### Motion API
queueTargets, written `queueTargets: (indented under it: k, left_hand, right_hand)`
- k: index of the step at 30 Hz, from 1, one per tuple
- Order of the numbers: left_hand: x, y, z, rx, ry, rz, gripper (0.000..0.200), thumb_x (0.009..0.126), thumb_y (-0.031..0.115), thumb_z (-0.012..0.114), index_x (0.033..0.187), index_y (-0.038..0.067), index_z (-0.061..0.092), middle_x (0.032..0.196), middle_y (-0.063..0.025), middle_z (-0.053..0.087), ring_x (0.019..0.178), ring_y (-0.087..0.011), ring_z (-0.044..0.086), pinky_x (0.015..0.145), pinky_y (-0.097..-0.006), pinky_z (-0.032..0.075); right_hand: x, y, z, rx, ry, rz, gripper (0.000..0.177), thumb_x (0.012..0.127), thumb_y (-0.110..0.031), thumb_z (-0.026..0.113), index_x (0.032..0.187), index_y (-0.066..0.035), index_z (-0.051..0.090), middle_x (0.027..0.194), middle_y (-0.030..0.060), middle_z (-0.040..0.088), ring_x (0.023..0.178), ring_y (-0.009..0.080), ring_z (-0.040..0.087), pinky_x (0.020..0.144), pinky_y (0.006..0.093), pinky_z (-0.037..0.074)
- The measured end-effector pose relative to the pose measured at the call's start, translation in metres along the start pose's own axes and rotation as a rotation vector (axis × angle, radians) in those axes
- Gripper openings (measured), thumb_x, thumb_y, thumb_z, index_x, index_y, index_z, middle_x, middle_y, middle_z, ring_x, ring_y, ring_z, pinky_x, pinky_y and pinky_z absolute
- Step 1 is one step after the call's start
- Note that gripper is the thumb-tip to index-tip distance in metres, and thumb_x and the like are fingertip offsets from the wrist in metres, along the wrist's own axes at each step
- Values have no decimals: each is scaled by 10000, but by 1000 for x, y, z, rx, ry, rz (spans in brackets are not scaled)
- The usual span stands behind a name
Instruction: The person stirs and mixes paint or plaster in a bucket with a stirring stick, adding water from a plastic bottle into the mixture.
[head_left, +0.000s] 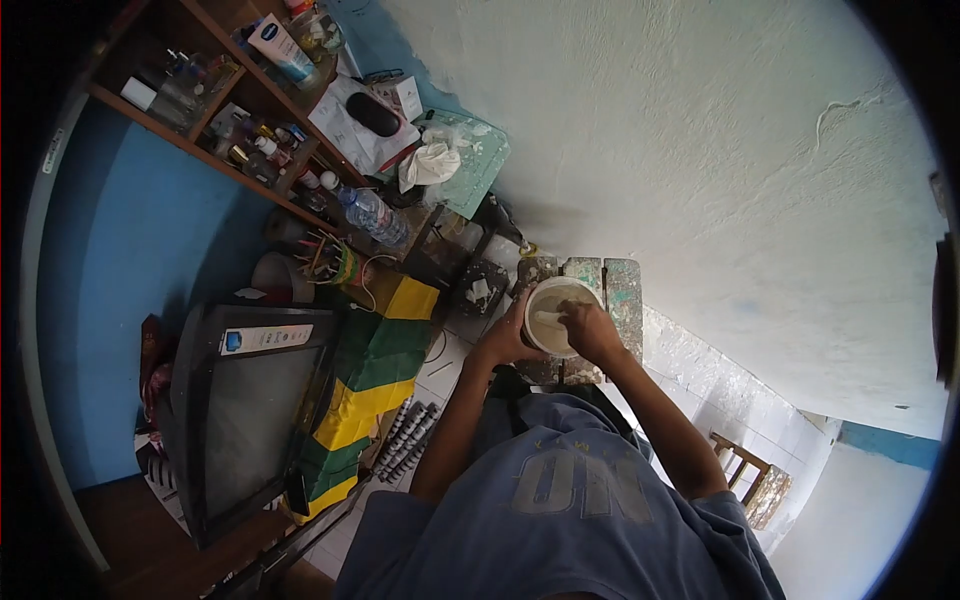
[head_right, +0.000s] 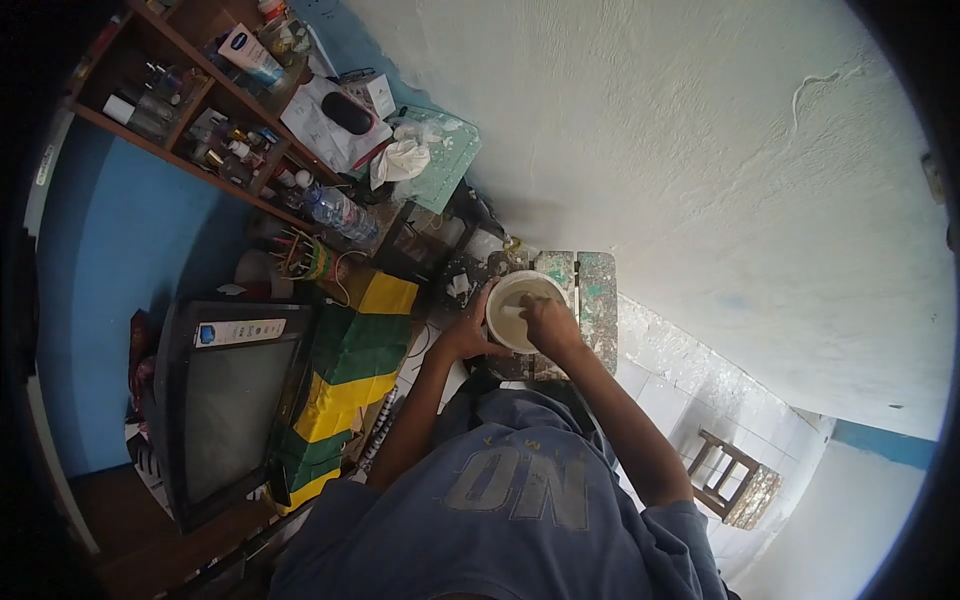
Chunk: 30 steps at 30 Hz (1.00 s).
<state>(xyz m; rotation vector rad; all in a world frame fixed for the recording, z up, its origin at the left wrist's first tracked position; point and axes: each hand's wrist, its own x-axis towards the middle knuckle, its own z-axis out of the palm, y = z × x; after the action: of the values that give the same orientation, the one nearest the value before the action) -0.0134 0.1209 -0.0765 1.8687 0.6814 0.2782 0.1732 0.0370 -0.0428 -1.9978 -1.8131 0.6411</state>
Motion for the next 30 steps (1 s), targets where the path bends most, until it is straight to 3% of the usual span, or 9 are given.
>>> queueTargets:
  k: [5, 8, 14, 17, 20, 30]
  left_hand:
    - [1, -9, 5, 23, -11, -34, 1349, 489, 325, 907, 1490, 100, 32, 1524, -165, 214, 1387, -312, 273, 1127, -382, 277]
    - [-1, -1, 3, 43, -20, -66, 1361, 482, 337, 910, 1490, 93, 28, 1525, -164, 213, 1389, -316, 267, 1131, -384, 268]
    - [0, -6, 4, 26, -19, -53, 1379, 468, 355, 915, 1487, 75, 29, 1527, -170, 206, 1400, -312, 245, 1133, -389, 259]
    - [0, -7, 4, 35, -11, -51, 1376, 471, 360, 914, 1486, 70, 32, 1526, -177, 202, 1402, -314, 237, 1134, -392, 256]
    - [0, -6, 4, 26, -8, -32, 1368, 478, 367, 912, 1486, 66, 38, 1524, -189, 200, 1400, -322, 239, 1133, -390, 257]
    - [-8, 1, 0, 31, 29, -100, 1374, 493, 422, 898, 1485, 51, 22, 1507, -215, 218, 1397, -342, 237, 1128, -400, 257]
  right_hand:
    - [14, -5, -14, 72, 102, 68, 172, 840, -148, 596, 967, -34, 582, 849, 215, 654, 758, 405, 637, 657, 487, 514]
    - [17, 10, 10, -58, 132, 73, 194, 836, -163, 607, 973, -48, 531, 862, 208, 649, 735, 419, 633, 641, 495, 508]
    - [17, 7, -8, -167, 235, 19, 272, 789, -220, 668, 942, -63, 506, 862, 158, 614, 822, 365, 608, 614, 470, 507]
    - [17, 10, -19, -261, 316, -34, 306, 776, -241, 680, 982, -69, 533, 933, 142, 582, 925, 342, 562, 706, 454, 500]
    - [14, 10, -26, -277, 308, 42, 373, 789, -228, 655, 1106, -68, 540, 1072, 148, 548, 1058, 326, 518, 839, 446, 444]
    - [0, -6, -26, -242, 373, 36, 465, 782, -266, 690, 1168, -69, 521, 1123, 170, 519, 1095, 363, 482, 912, 488, 393]
